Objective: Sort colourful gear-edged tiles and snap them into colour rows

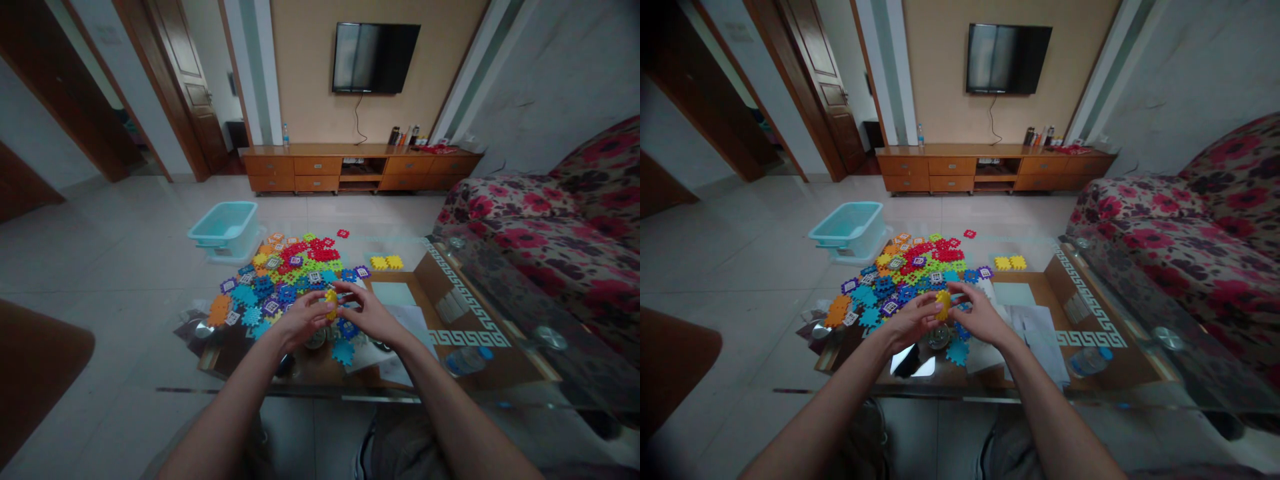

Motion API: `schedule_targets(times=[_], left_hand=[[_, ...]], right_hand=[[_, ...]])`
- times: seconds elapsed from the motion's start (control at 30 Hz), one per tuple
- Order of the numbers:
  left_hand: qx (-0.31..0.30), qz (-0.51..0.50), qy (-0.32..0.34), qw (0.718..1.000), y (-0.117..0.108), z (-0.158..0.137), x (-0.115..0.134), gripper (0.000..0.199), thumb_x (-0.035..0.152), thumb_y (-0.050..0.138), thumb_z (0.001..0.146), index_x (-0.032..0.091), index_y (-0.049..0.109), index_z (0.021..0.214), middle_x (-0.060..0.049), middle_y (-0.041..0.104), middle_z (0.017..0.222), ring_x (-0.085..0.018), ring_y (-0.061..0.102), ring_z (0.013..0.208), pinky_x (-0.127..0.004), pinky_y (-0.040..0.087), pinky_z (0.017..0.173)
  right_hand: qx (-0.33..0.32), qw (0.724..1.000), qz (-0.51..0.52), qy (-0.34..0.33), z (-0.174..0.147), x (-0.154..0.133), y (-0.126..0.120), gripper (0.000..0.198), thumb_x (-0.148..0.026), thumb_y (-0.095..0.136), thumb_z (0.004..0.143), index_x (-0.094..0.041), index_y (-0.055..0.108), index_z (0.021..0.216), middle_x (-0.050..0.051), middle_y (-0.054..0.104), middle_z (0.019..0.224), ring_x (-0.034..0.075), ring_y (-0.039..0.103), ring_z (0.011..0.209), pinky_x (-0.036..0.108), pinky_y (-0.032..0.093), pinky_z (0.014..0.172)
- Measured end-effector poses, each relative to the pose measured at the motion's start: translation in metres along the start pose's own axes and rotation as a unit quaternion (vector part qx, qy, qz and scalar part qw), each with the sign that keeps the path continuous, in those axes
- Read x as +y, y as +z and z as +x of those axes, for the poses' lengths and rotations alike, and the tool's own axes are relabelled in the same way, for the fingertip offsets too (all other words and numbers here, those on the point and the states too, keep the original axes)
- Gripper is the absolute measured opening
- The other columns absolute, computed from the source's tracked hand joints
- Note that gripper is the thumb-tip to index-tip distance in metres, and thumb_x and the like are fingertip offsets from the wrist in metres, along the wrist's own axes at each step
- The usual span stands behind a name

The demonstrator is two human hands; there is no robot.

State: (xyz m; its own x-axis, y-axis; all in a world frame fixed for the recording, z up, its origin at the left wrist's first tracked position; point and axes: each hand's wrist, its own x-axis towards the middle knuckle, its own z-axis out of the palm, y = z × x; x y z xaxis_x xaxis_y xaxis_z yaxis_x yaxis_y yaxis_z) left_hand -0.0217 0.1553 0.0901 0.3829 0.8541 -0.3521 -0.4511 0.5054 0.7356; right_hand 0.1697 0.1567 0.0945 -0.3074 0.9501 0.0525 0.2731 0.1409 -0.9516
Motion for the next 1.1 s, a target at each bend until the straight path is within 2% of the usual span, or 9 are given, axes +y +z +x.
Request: schedule_targets(times=[0.07,0.17,0.37,0.53,0.77,0.97,1.1], left_hand=[[0.006,0.015,0.01,1.0,0.0007,0.0001,-0.0002,0.05,0.021,0.091,0.063,0.016,0.063,0.105,-0.008,0.068,0.102,-0.016,0.067,0.09,-0.037,0.05,0.094],[0.008,0.032,0.015,0.999,0.0006,0.0008,-0.0008,0.054,0.024,0.092,0.061,0.015,0.063,0.105,-0.008,0.068,0.1,-0.018,0.068,0.089,-0.038,0.051,0.094],[0.022,0.037,0.019,0.999,-0.0003,0.0028,-0.0014,0.059,0.029,0.096,0.054,0.014,0.064,0.101,-0.008,0.068,0.096,-0.018,0.068,0.089,-0.034,0.054,0.086],[0.03,0.054,0.029,0.998,0.001,0.0024,-0.0015,0.062,0.031,0.097,0.05,0.015,0.064,0.101,-0.006,0.068,0.093,-0.017,0.068,0.087,-0.032,0.055,0.082],[0.025,0.06,0.025,0.998,0.0015,0.0024,-0.0018,0.067,0.034,0.098,0.047,0.015,0.063,0.101,-0.006,0.07,0.089,-0.016,0.068,0.083,-0.033,0.054,0.083],[-0.009,0.059,0.013,0.998,0.0027,0.0011,-0.0002,0.067,0.034,0.097,0.05,0.014,0.065,0.105,-0.008,0.072,0.094,-0.017,0.069,0.087,-0.032,0.053,0.088],[-0.033,0.084,-0.001,0.996,0.0051,-0.0008,0.0003,0.057,0.034,0.094,0.057,0.011,0.069,0.102,-0.012,0.072,0.1,-0.018,0.069,0.092,-0.034,0.051,0.094]], right_hand=[[-0.015,1.0,0.0,-0.022,-0.0032,-0.0035,0.0002,0.06,-0.024,0.067,0.079,-0.026,0.054,0.138,0.011,0.055,0.14,0.021,0.061,0.114,0.036,0.056,0.086],[-0.023,0.998,-0.011,-0.054,-0.005,-0.0049,0.0024,0.064,-0.019,0.07,0.075,-0.028,0.055,0.136,0.009,0.055,0.14,0.022,0.058,0.12,0.036,0.055,0.09],[-0.006,0.996,-0.049,-0.073,-0.0017,0.0001,0.0059,0.058,-0.016,0.067,0.075,-0.026,0.061,0.132,0.008,0.061,0.134,0.023,0.061,0.115,0.037,0.055,0.088],[0.001,0.992,-0.092,-0.091,-0.0016,0.0006,0.0048,0.062,-0.011,0.066,0.071,-0.027,0.062,0.131,0.008,0.063,0.133,0.024,0.06,0.117,0.039,0.053,0.092],[0.017,0.992,-0.091,-0.089,-0.0017,0.0012,0.0059,0.057,-0.013,0.068,0.071,-0.024,0.064,0.126,0.008,0.066,0.127,0.024,0.063,0.111,0.038,0.054,0.089],[0.058,0.992,-0.067,-0.091,-0.0011,-0.0001,0.0058,0.055,-0.017,0.07,0.071,-0.022,0.063,0.125,0.009,0.067,0.124,0.024,0.065,0.107,0.036,0.056,0.082],[0.066,0.993,-0.05,-0.082,-0.0003,0.0003,0.0052,0.056,-0.016,0.069,0.072,-0.022,0.062,0.128,0.009,0.067,0.124,0.023,0.066,0.107,0.036,0.057,0.083]])
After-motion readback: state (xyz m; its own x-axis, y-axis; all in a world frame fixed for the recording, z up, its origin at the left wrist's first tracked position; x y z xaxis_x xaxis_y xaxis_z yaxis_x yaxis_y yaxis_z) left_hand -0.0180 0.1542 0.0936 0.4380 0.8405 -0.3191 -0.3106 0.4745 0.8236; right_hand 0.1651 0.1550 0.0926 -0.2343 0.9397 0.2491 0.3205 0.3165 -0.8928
